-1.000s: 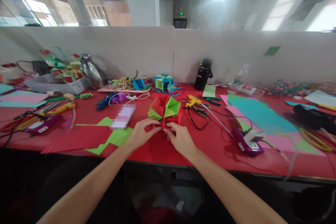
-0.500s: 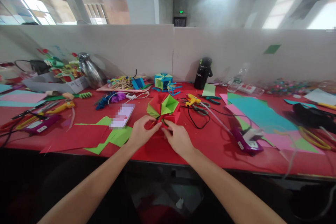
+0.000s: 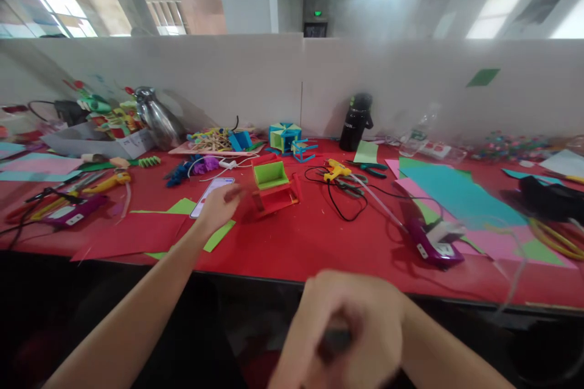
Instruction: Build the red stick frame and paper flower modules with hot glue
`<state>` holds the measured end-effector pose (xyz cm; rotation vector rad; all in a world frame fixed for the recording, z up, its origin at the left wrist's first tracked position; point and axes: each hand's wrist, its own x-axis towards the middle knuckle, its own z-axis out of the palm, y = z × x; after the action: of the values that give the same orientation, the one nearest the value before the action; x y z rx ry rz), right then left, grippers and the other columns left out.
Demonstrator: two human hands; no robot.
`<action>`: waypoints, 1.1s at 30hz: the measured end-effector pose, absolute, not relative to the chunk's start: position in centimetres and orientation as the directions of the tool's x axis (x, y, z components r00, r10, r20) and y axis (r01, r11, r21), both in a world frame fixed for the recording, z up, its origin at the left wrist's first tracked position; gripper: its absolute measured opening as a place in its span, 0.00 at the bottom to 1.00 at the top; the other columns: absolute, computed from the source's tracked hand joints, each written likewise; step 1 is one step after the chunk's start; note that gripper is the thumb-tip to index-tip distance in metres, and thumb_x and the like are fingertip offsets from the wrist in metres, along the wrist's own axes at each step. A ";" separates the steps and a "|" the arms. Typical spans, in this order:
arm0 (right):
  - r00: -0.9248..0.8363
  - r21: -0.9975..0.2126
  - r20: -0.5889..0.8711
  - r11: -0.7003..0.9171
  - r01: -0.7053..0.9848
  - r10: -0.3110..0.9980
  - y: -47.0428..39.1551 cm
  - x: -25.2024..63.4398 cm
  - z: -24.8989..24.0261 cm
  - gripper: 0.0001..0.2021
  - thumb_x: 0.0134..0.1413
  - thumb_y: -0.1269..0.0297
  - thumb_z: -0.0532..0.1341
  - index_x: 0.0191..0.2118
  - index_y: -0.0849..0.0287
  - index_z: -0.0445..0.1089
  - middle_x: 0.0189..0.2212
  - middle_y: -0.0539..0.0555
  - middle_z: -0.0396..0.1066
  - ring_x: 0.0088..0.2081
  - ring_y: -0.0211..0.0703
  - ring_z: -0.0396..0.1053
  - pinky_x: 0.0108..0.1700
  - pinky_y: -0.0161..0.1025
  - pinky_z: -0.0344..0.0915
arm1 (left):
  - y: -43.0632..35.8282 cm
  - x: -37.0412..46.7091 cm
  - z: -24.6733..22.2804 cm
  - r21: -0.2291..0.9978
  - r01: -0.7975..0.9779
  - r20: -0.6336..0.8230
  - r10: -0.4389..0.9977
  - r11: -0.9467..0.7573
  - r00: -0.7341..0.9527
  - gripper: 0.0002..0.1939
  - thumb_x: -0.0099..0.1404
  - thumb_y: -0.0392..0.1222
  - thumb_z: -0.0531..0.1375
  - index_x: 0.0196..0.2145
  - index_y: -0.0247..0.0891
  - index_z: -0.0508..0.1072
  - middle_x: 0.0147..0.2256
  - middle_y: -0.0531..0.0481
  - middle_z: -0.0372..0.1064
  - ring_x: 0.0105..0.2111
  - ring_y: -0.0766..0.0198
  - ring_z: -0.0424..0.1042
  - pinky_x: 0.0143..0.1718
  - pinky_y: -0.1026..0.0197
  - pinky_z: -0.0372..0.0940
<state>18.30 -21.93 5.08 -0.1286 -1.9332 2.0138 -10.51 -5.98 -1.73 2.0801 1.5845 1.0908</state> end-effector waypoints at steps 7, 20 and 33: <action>-0.416 -0.996 0.072 0.086 0.015 0.906 -14.1 20.7 2.0 0.10 0.55 0.61 0.66 0.39 0.60 0.77 0.21 0.47 0.66 0.23 0.31 0.61 0.26 0.31 0.58 | -3.4 -11.6 -2.5 0.705 0.580 0.402 0.903 -0.409 0.150 0.14 0.62 0.40 0.56 0.42 0.37 0.79 0.43 0.43 0.78 0.44 0.53 0.76 0.49 0.52 0.69; -0.009 -0.934 0.180 0.174 0.313 0.984 -7.4 19.8 -4.8 0.28 0.52 0.56 0.64 0.58 0.61 0.66 0.48 0.62 0.74 0.37 0.45 0.74 0.39 0.44 0.72 | -2.9 -10.3 -3.1 0.835 0.440 0.360 0.933 -0.329 0.013 0.18 0.61 0.46 0.61 0.46 0.34 0.74 0.48 0.38 0.75 0.48 0.52 0.75 0.52 0.50 0.68; -0.044 -0.805 0.287 0.266 0.530 0.957 -8.3 18.7 -6.7 0.17 0.55 0.65 0.61 0.50 0.63 0.71 0.42 0.60 0.76 0.38 0.44 0.73 0.43 0.42 0.70 | -6.9 -8.2 -2.6 0.665 0.657 0.282 0.934 -0.356 0.221 0.31 0.58 0.41 0.63 0.59 0.39 0.63 0.54 0.42 0.71 0.54 0.49 0.71 0.54 0.51 0.66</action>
<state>18.68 -8.28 -6.66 -1.3788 -1.6956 0.6377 -8.23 -6.86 -2.57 2.0965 1.4695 0.9266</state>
